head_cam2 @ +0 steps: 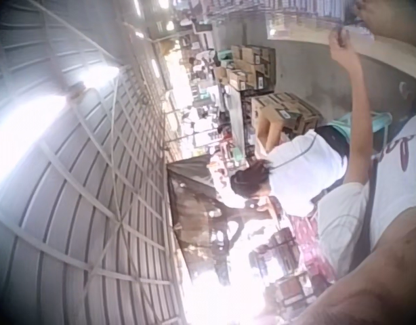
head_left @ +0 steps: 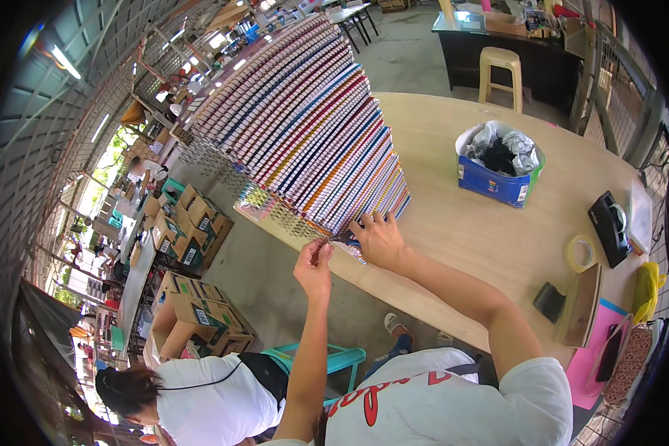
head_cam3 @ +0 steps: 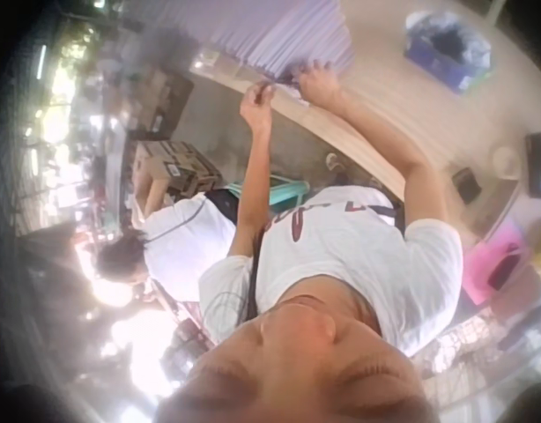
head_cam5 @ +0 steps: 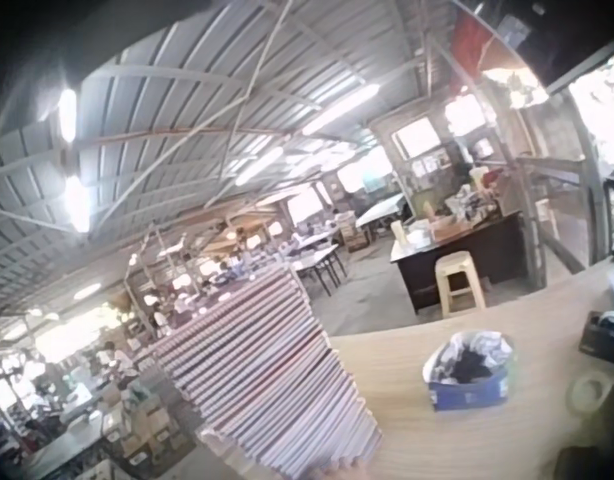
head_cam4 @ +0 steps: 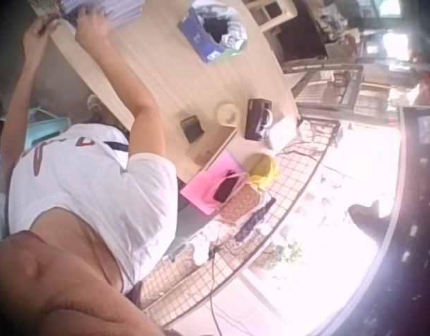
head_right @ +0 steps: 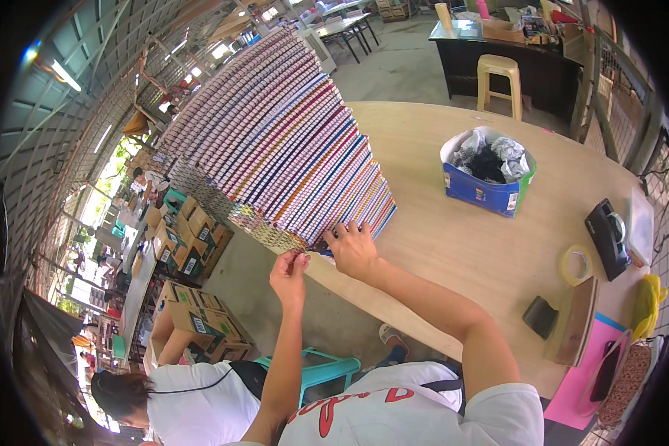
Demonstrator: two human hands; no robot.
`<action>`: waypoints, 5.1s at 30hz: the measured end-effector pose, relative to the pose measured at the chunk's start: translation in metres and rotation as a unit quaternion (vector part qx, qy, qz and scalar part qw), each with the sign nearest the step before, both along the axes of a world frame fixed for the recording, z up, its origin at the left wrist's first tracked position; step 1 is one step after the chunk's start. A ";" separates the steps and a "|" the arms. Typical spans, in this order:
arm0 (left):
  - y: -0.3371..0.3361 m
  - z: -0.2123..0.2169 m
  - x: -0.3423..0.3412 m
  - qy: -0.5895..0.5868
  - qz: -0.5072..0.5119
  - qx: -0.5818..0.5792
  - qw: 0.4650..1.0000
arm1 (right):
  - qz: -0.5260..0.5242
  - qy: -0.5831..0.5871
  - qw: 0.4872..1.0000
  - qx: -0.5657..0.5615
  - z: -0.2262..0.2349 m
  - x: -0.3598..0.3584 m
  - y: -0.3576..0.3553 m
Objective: The person trims the excess spiral wire from a stack of notebooks using blue-handled shears and then places the stack aside on the table.
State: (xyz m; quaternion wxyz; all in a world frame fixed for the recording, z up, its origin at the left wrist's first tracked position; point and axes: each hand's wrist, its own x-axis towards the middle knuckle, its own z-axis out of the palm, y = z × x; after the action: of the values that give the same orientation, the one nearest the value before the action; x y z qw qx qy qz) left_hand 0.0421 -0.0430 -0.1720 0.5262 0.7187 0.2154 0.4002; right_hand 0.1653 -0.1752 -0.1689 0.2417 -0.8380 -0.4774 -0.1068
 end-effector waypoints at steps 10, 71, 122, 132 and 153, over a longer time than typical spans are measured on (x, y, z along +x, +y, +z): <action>-0.002 0.002 -0.001 0.003 0.002 0.009 1.000 | 0.061 0.057 0.996 -0.019 0.001 0.013 0.003; 0.000 0.016 0.003 0.026 0.004 0.022 0.999 | 0.033 -0.048 0.998 -0.006 0.018 0.028 -0.002; -0.002 0.025 0.003 0.043 0.007 0.025 0.999 | 0.033 -0.017 0.999 -0.013 0.034 0.033 -0.006; 0.002 0.035 0.000 0.049 0.006 0.049 0.998 | 0.016 -0.094 0.995 0.003 0.038 0.026 0.001; -0.005 0.043 -0.001 0.047 0.045 0.058 0.996 | 0.014 -0.091 0.995 0.025 0.049 0.022 0.000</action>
State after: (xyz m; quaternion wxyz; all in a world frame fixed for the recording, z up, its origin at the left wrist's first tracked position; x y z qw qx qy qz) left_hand 0.0409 -0.0479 -0.1290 0.4543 0.7559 0.2480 0.4010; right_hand 0.1870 -0.1750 -0.1202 0.2194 -0.8118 -0.5063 -0.1911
